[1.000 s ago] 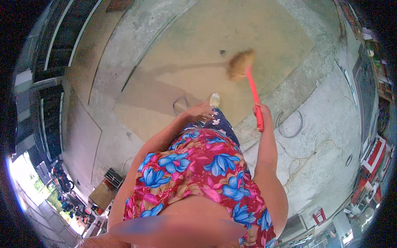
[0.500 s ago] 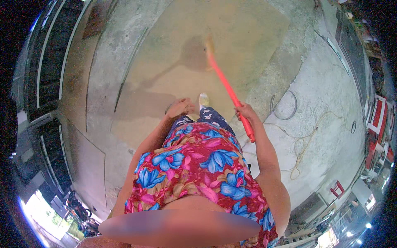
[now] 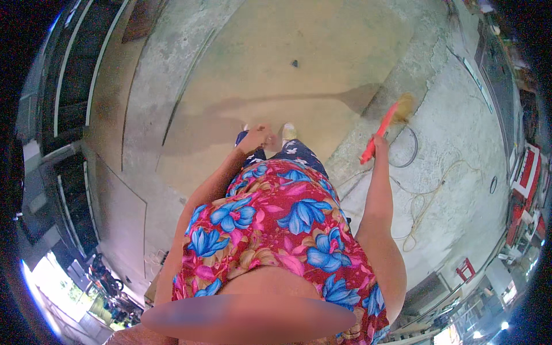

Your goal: Sweeping sawdust and debris from a workshop floor using a broom.

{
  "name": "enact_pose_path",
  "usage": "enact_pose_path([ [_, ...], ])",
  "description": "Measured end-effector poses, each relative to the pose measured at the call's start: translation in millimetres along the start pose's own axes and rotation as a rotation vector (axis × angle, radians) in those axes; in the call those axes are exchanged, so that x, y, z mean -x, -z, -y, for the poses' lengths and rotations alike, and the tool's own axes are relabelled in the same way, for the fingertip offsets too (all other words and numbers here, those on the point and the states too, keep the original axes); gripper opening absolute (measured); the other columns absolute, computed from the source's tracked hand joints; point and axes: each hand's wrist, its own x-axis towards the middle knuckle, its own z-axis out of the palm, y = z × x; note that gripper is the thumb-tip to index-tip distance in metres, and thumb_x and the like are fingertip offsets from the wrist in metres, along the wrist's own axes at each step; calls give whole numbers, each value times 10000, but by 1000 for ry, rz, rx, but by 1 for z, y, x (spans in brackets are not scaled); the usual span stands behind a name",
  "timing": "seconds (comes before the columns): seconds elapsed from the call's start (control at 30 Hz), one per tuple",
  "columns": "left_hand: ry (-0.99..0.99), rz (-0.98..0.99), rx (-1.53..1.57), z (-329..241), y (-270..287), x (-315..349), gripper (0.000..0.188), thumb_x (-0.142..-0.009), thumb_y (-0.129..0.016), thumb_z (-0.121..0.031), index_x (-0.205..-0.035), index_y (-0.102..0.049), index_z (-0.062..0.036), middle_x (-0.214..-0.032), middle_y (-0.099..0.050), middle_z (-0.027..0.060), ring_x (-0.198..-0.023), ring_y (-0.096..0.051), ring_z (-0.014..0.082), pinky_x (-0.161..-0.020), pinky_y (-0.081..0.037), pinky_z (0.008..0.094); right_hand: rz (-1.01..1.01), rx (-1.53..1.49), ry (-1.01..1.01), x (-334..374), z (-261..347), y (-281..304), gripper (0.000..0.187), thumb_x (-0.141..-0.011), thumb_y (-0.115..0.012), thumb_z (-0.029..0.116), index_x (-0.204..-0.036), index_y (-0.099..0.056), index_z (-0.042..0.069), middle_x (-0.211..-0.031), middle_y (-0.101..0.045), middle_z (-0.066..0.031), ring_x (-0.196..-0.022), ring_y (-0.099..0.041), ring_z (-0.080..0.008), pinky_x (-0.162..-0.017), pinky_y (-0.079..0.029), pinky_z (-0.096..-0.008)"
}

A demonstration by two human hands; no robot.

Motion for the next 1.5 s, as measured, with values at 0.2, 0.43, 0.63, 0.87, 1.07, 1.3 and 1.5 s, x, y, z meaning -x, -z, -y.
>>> enact_pose_path([
  [0.2,-197,280,-100,12,-29,-4,424,-738,-561,-163,-1097,-381,-30,-855,-540,79,-727,-575,167,-549,-460,245,33,-222,240,47,33,-96,96,-707,-517,68,-743,-436,31,-518,-452,-52,-402,-458,-159,-353,-391,-279],
  [0.43,84,248,7,-31,-81,33,306,-731,-589,-214,-863,-466,33,-762,-533,86,-703,-561,154,-610,-464,272,559,-149,374,115,69,-237,181,-728,-510,30,-887,-426,48,-560,-454,-23,-432,-460,-111,-369,-403,-231],
  [0.63,-196,-209,265,-44,-44,41,137,-659,-558,-101,-697,-472,-3,-556,-499,67,-457,-516,158,-404,-417,251,939,185,506,163,91,-357,298,-716,-522,49,-987,-399,43,-624,-490,-38,-489,-488,-125,-408,-411,-255],
  [0.87,-334,-643,586,-125,114,23,101,-664,-542,-103,-641,-487,-23,-494,-474,37,-345,-428,107,-303,-318,222,1206,395,95,154,111,-582,471,-736,-540,54,-1127,-278,49,-608,-478,-40,-476,-465,-93,-410,-403,-225],
  [1.07,-126,-629,867,-173,295,-21,75,-692,-502,-103,-719,-443,-66,-517,-409,9,-370,-400,109,-306,-308,228,1262,739,-25,108,101,-775,289,-737,-535,58,-992,-407,12,-605,-500,-50,-484,-478,-114,-431,-409,-243],
  [1.3,139,0,233,-244,427,-44,157,-737,-518,-250,-676,-450,-122,-496,-436,-10,-371,-415,95,-308,-297,230,756,668,291,63,149,-846,107,-681,-567,140,-707,-547,37,-559,-527,-32,-486,-497,-126,-437,-401,-277],
  [1.5,59,252,-33,-233,457,-28,163,-696,-552,-229,-648,-445,-116,-501,-410,-30,-391,-382,78,-342,-307,227,415,283,213,95,134,-828,152,-699,-518,72,-812,-468,-16,-545,-493,-64,-448,-507,-168,-396,-409,-280],
])
